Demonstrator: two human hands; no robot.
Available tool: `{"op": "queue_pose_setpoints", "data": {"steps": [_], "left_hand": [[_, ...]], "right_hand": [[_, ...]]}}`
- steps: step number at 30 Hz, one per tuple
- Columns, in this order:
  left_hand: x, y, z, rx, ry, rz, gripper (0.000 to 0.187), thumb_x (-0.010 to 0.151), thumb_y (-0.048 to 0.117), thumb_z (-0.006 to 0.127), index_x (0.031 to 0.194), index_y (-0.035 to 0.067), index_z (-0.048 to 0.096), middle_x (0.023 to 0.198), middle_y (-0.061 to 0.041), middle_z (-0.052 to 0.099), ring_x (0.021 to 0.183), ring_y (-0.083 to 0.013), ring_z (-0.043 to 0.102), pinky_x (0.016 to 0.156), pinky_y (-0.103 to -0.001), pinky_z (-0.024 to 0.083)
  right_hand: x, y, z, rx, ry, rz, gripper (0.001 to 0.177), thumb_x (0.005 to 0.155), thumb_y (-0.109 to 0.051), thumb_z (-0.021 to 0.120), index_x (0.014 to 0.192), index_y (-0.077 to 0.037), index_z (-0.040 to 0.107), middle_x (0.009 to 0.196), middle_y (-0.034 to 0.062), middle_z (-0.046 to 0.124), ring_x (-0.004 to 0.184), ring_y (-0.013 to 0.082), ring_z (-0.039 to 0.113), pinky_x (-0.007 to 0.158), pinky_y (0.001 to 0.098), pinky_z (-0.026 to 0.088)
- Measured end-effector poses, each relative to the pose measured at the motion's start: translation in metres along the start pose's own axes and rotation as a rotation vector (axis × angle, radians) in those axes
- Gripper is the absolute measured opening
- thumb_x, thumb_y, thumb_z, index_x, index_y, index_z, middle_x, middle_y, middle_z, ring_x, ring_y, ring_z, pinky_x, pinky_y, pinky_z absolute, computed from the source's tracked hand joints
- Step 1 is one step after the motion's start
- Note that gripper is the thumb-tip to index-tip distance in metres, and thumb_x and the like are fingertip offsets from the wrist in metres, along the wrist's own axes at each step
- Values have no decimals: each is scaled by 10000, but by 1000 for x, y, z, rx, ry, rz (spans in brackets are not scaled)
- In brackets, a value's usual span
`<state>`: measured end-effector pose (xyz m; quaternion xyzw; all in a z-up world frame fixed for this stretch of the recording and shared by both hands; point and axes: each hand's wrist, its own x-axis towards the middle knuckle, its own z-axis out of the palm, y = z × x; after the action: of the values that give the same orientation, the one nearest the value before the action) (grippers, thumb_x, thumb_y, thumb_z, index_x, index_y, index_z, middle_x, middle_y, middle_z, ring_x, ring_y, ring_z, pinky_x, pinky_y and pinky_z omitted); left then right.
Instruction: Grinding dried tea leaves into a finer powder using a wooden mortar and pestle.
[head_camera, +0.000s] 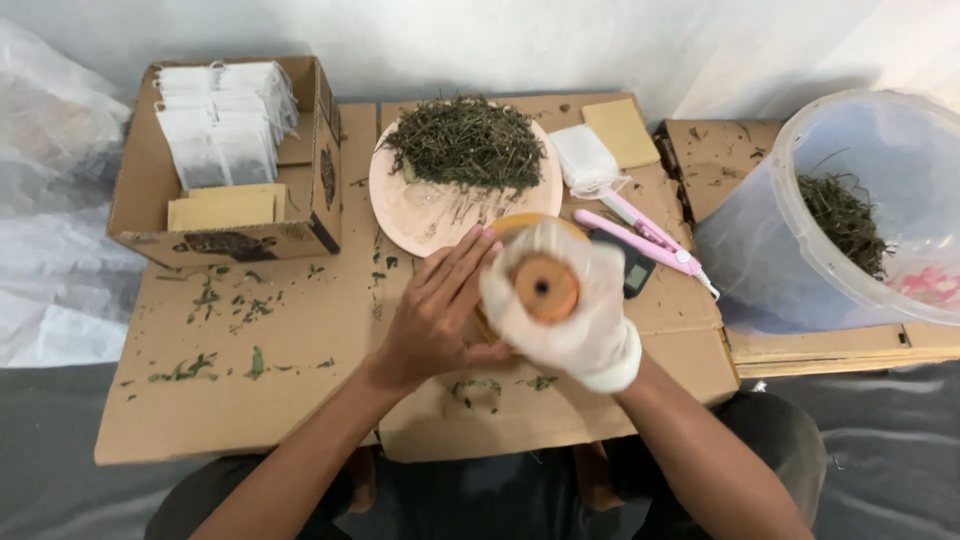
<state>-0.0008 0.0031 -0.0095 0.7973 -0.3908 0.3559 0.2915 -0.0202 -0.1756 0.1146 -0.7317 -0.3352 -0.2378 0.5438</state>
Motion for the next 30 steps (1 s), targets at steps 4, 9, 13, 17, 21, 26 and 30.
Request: {"op": "queue_pose_setpoints", "data": {"steps": [4, 9, 13, 17, 21, 26, 30], "left_hand": [[7, 0, 0, -5, 38, 11, 942, 972, 724, 695, 1451, -87, 670, 1558, -287, 642, 1457, -413, 629, 1153, -534, 528], [10, 3, -2, 12, 54, -8, 950, 978, 704, 704, 1540, -58, 623, 1572, -270, 642, 1463, -396, 631, 1160, -512, 526], [7, 3, -1, 42, 66, 6, 967, 941, 715, 744, 1492, -74, 652, 1530, -283, 669, 1433, -406, 656, 1139, -521, 536], [5, -4, 6, 48, 71, 26, 980, 944, 722, 729, 1523, -64, 636, 1546, -273, 663, 1441, -401, 650, 1145, -514, 530], [7, -2, 3, 43, 67, 46, 968, 952, 707, 744, 1532, -60, 638, 1548, -273, 661, 1442, -401, 648, 1146, -506, 528], [6, 0, 4, 44, 64, 22, 981, 944, 729, 735, 1543, -40, 629, 1561, -258, 654, 1449, -386, 644, 1154, -503, 530], [10, 2, 2, 46, 89, 16, 971, 937, 731, 728, 1522, -40, 650, 1550, -241, 668, 1437, -376, 655, 1139, -491, 547]], "right_hand": [[17, 44, 18, -45, 306, -125, 132, 920, 11, 813, 837, -10, 712, 681, 126, 664, 597, 204, 628, 710, 305, 556], [16, 46, 26, 144, 370, 122, 143, 994, -50, 805, 893, -46, 703, 663, 45, 692, 627, 76, 651, 659, 251, 557], [-2, 25, 15, 239, 292, 142, 206, 1020, -47, 772, 845, -66, 665, 614, 43, 624, 521, 100, 596, 624, 261, 554], [-18, 34, 0, 273, 236, 144, 157, 931, -91, 814, 841, -27, 703, 632, 74, 672, 563, 96, 637, 599, 250, 552], [-5, 20, -20, 287, 244, 160, 228, 965, -93, 755, 798, 2, 632, 528, 64, 587, 449, 128, 608, 510, 232, 508], [24, 47, 0, 241, 462, 162, 255, 970, 11, 704, 730, -29, 626, 445, 72, 524, 376, 135, 537, 445, 251, 440], [35, 62, 17, 429, 569, 209, 256, 1006, -49, 684, 773, -59, 580, 451, 79, 503, 362, 138, 511, 410, 277, 421]]}}
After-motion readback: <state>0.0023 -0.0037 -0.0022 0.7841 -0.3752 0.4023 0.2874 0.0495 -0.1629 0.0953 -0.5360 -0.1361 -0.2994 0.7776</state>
